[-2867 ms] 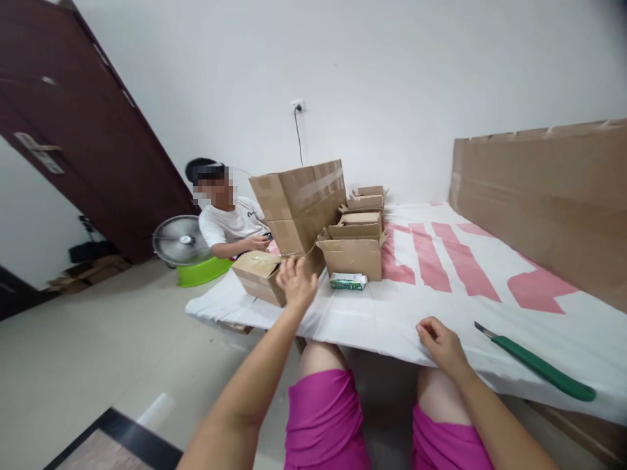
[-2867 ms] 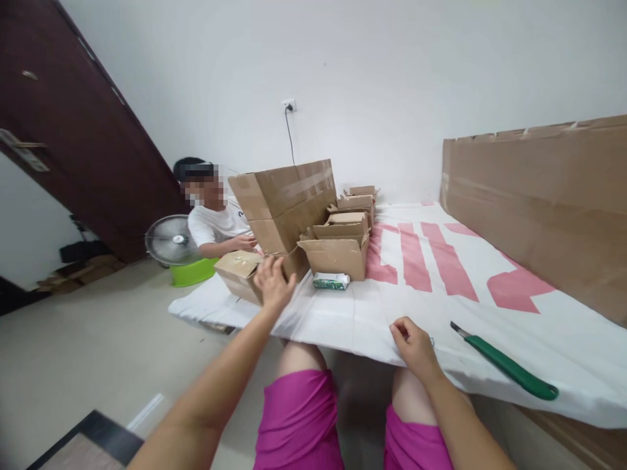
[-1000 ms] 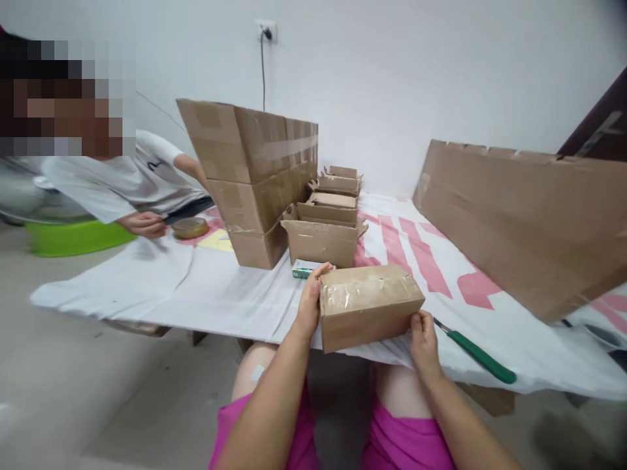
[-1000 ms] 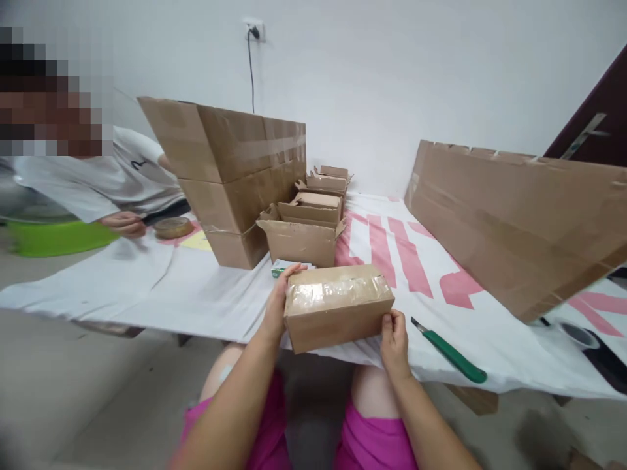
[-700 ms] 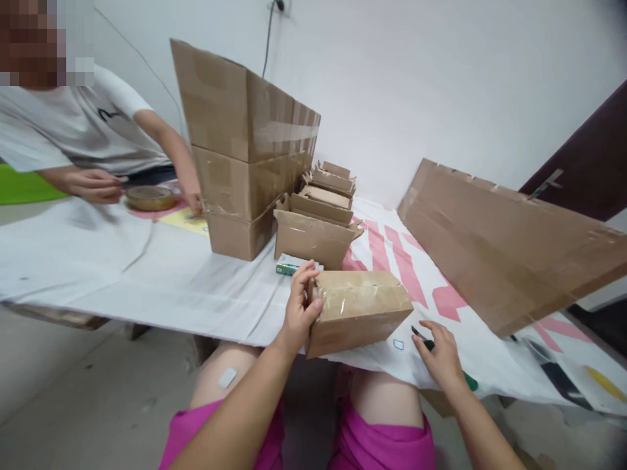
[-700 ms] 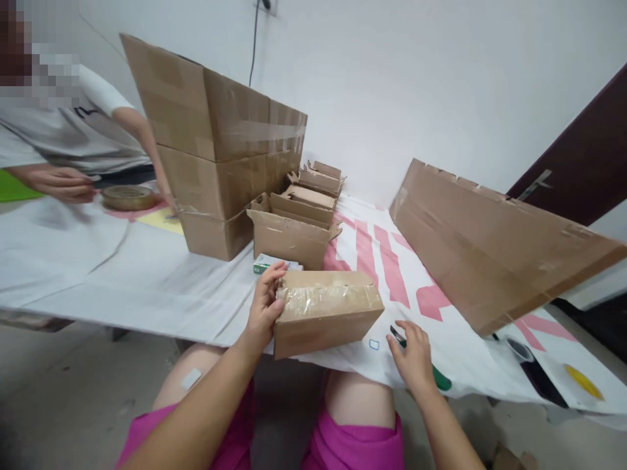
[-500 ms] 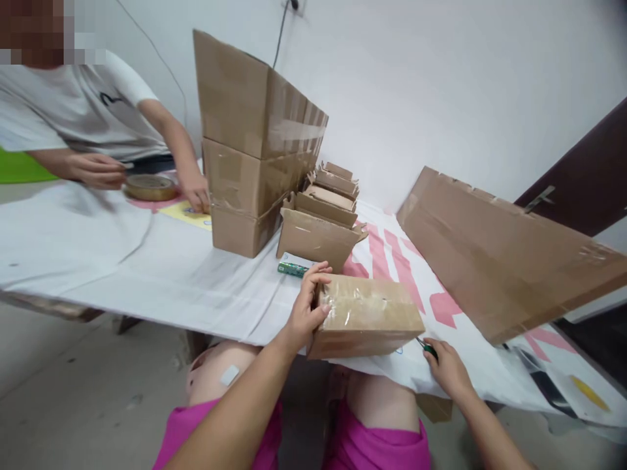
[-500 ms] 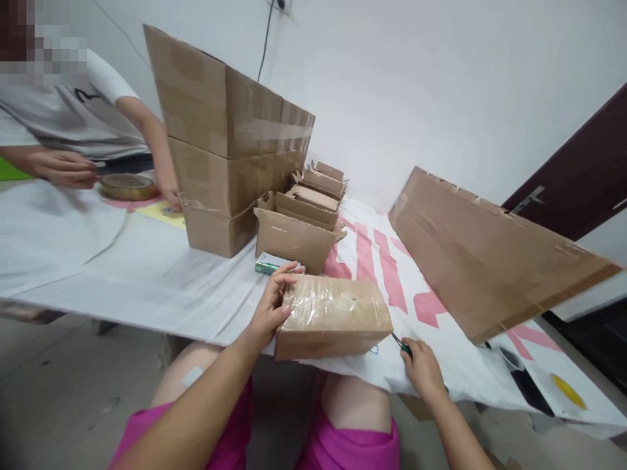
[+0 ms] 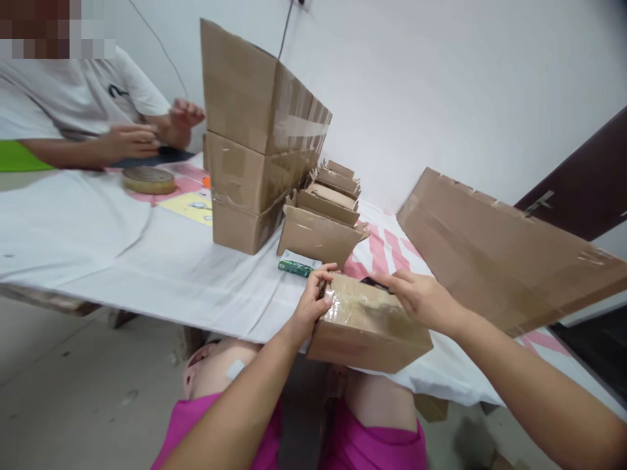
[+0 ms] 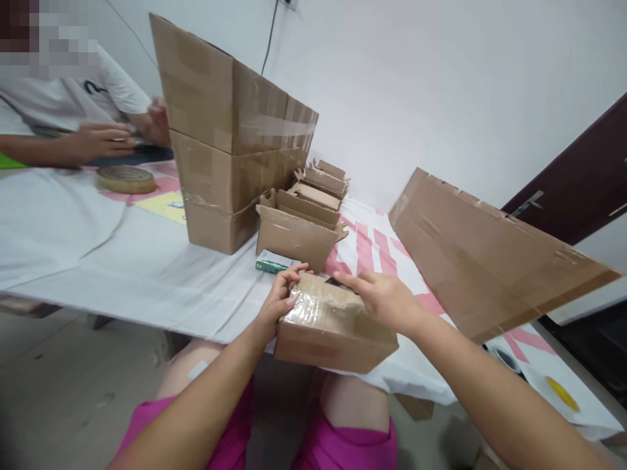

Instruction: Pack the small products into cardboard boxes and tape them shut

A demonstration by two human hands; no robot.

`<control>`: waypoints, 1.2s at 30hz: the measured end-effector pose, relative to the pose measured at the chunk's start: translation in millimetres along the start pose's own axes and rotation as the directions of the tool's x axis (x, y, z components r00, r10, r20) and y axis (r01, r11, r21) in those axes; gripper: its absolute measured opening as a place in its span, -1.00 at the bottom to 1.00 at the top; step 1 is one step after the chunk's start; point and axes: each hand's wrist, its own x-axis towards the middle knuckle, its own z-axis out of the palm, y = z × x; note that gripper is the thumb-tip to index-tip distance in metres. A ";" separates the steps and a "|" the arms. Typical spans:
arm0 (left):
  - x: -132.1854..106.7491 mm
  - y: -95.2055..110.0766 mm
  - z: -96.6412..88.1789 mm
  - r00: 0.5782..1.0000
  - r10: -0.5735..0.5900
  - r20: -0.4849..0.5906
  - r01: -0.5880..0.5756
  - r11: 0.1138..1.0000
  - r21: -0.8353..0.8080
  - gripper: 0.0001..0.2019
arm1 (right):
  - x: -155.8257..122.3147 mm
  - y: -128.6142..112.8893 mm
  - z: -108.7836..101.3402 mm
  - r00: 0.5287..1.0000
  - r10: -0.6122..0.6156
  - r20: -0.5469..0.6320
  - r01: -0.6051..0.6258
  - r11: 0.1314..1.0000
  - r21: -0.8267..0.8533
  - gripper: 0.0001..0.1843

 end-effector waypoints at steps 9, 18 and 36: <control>-0.2 -2.5 -3.5 1.000 0.011 0.012 -0.011 1.000 -0.009 -0.55 | 52.9 -20.8 11.1 0.960 -0.219 0.173 0.230 0.972 -0.047 -0.44; 0.8 -2.4 -0.6 1.000 -0.006 0.009 0.006 1.000 -0.001 -0.58 | 44.1 -16.9 -1.8 0.920 -0.264 0.288 0.315 0.937 -0.148 -0.37; 1.3 1.5 1.1 1.000 -0.016 0.021 0.015 0.998 0.069 -0.61 | 5.8 -3.7 3.4 0.926 -0.190 0.326 0.268 0.939 -0.215 -0.42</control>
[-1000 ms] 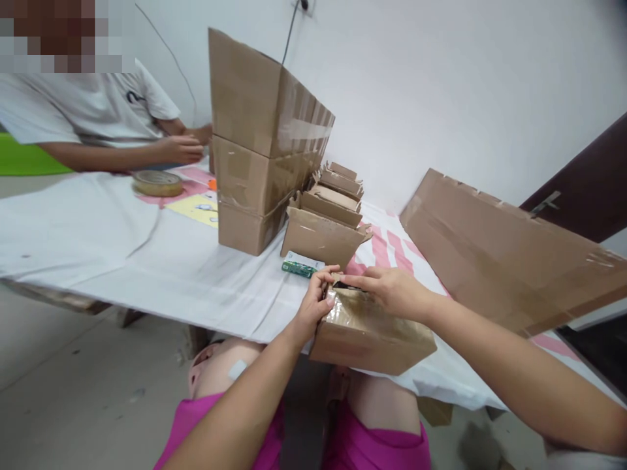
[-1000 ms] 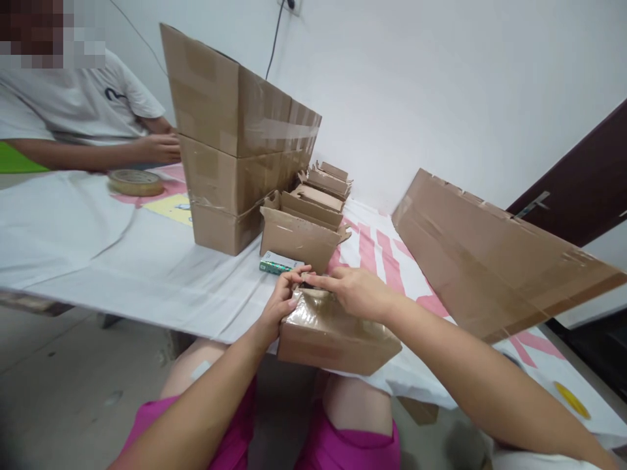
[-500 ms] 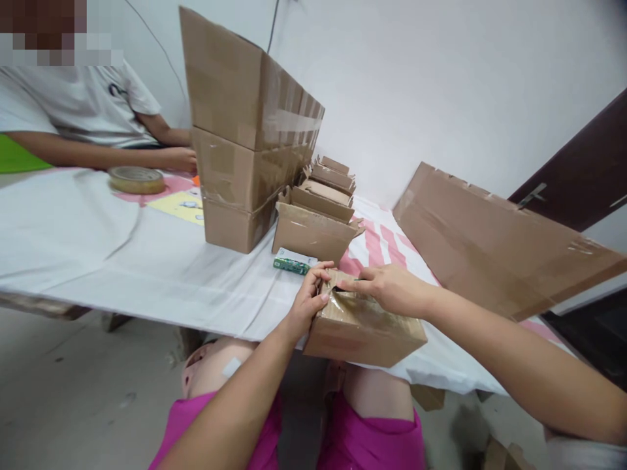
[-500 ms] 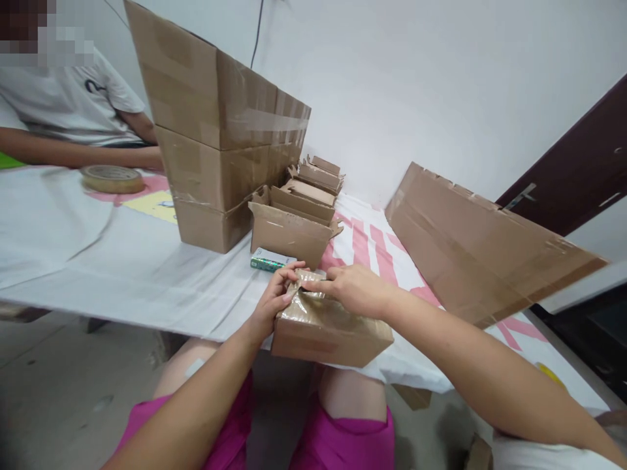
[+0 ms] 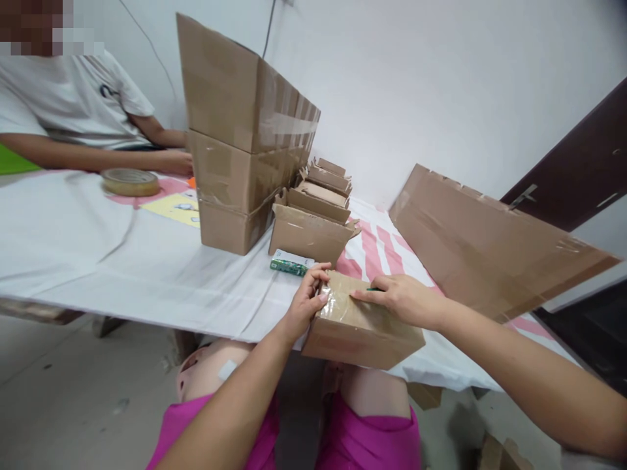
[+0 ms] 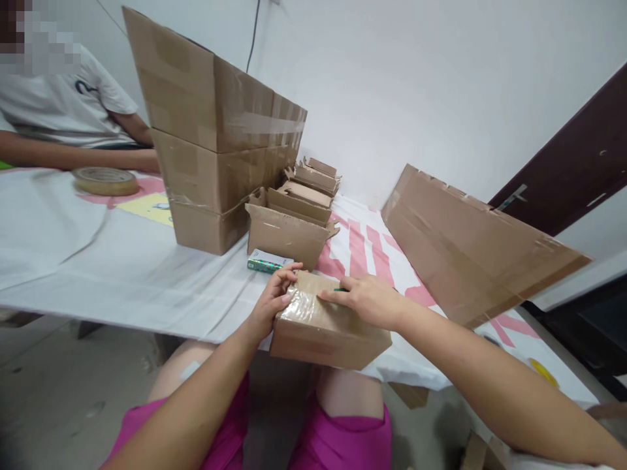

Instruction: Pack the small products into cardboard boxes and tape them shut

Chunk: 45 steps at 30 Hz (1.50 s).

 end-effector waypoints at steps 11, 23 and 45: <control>-1.3 -0.7 -2.3 1.000 -0.018 -0.012 0.017 1.000 -0.010 -0.62 | -38.4 6.3 -1.6 0.994 0.084 0.066 -0.086 0.996 0.024 -0.35; -1.7 -1.3 -1.3 1.000 -0.015 -0.026 0.016 0.999 0.033 -0.66 | -75.0 12.5 11.5 0.982 0.165 0.090 -0.169 0.984 0.049 -0.26; -1.4 10.3 0.6 0.998 0.052 0.044 -0.062 0.961 0.269 -0.56 | -128.7 -9.8 26.9 0.852 0.245 -0.462 -0.104 0.946 0.308 -0.45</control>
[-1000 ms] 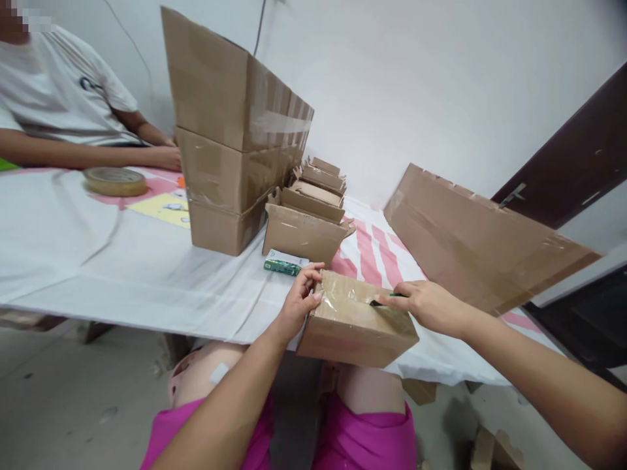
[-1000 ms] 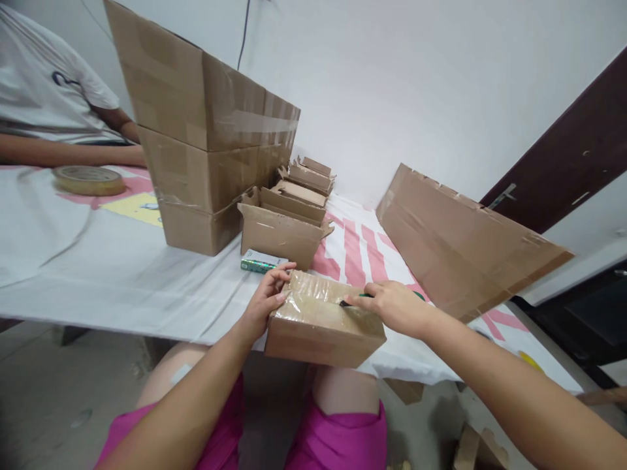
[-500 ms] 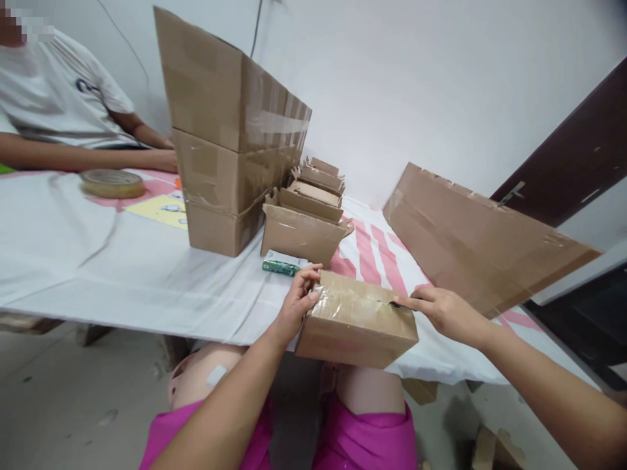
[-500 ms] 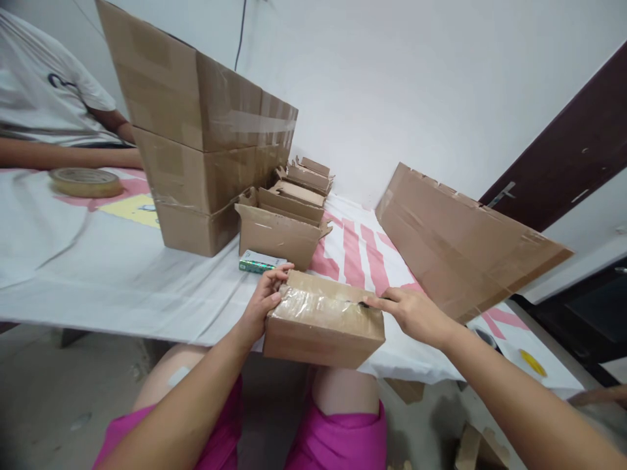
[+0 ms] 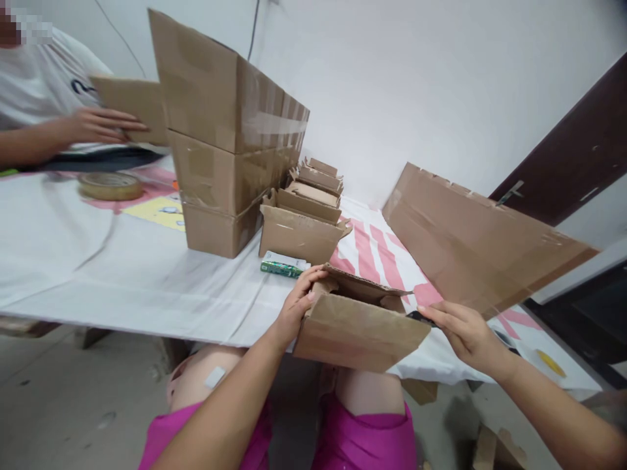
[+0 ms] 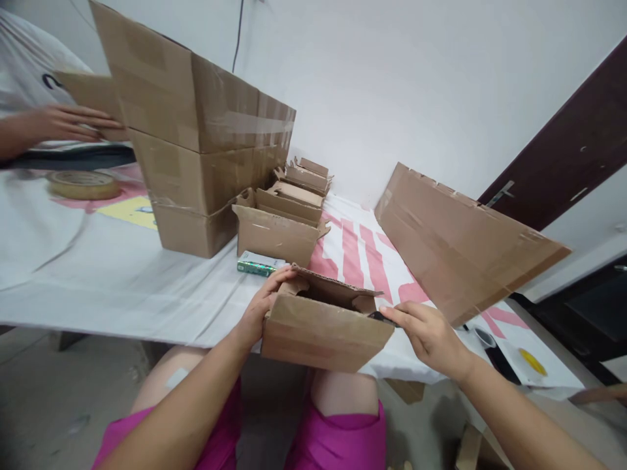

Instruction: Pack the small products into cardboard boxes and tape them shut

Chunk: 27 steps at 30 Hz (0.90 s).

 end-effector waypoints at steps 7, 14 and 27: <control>0.6 -2.3 2.6 0.999 -0.027 -0.027 0.025 0.997 -0.072 -0.50 | -12.4 -33.7 0.2 0.965 -0.036 0.260 0.029 0.999 0.031 -0.49; -1.7 -1.2 5.5 0.999 -0.013 -0.044 0.012 1.000 -0.013 -0.49 | -18.6 -25.1 19.7 0.936 0.059 0.347 -0.077 0.996 0.040 -0.53; -4.8 -22.3 7.5 0.993 -0.080 -0.089 0.058 0.973 -0.224 -0.47 | -89.9 42.2 103.2 0.825 0.451 0.340 -0.426 0.892 -0.149 -0.68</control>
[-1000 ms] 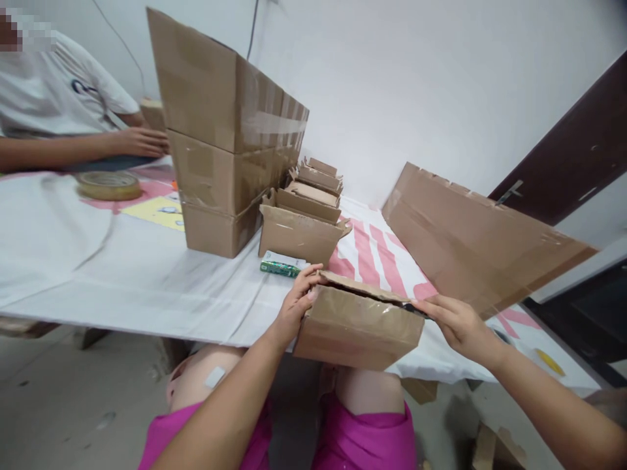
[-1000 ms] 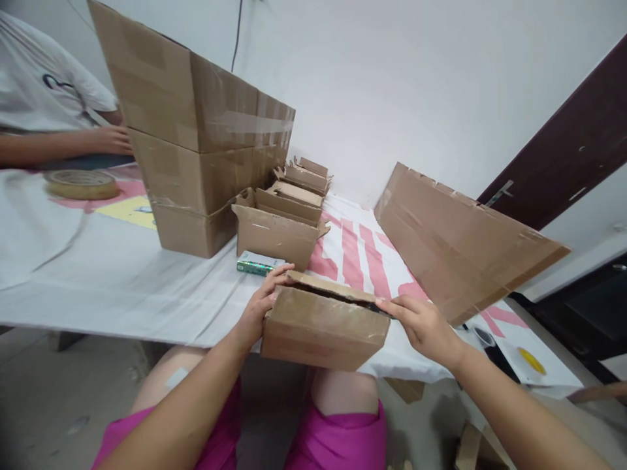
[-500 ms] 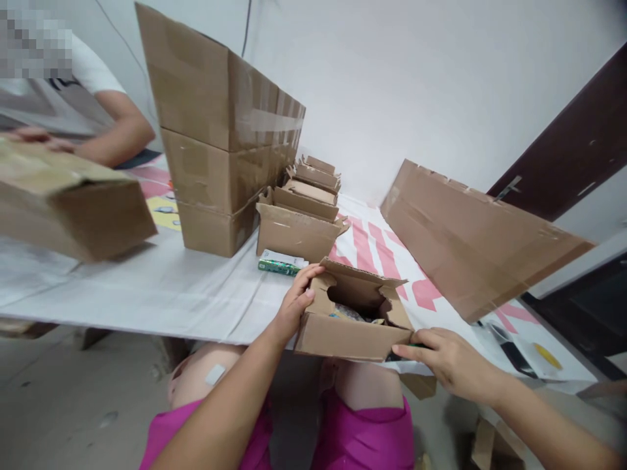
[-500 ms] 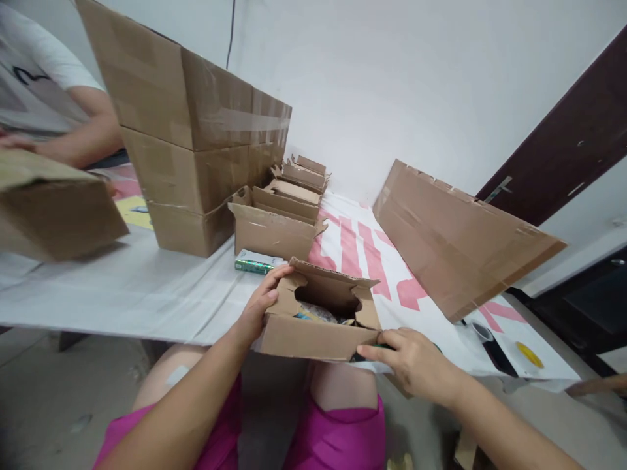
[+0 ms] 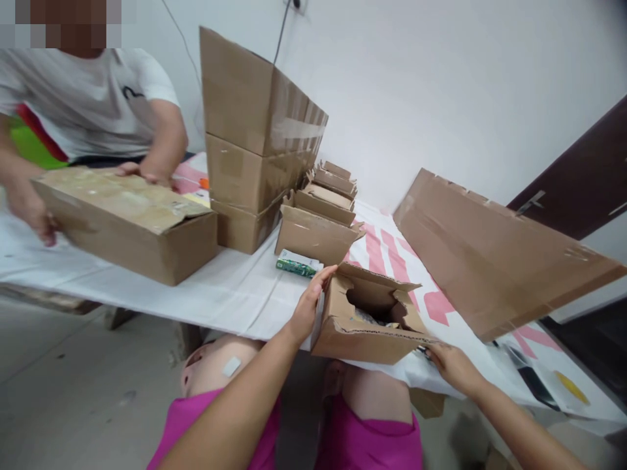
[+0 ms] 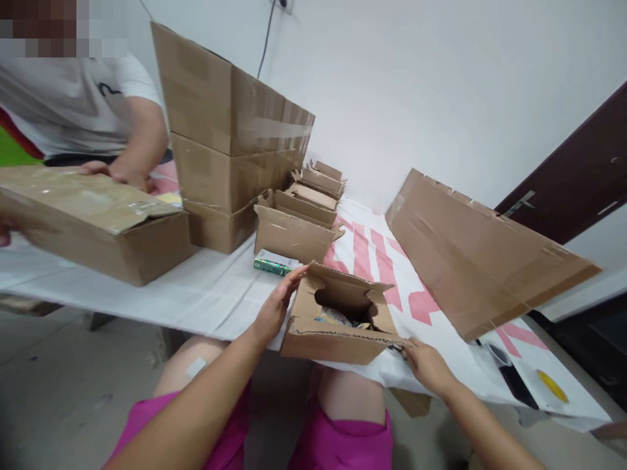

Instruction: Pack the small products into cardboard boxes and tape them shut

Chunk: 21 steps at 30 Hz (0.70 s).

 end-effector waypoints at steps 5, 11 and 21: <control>0.1 -5.1 -3.0 1.000 -0.002 -0.005 0.002 1.000 -0.002 -0.48 | 9.9 1.9 -0.9 0.998 -0.053 -0.030 0.052 0.998 -0.035 -0.71; -1.9 -0.8 -3.7 1.000 0.002 0.029 -0.004 0.998 0.056 -0.45 | 36.0 -24.0 -65.1 0.897 0.071 -0.436 0.027 0.976 0.216 -0.76; 1.0 8.5 -13.6 0.957 0.014 0.290 -0.078 0.974 0.211 0.00 | 84.2 -116.3 -134.1 0.942 -0.304 0.143 0.204 0.855 0.477 -0.68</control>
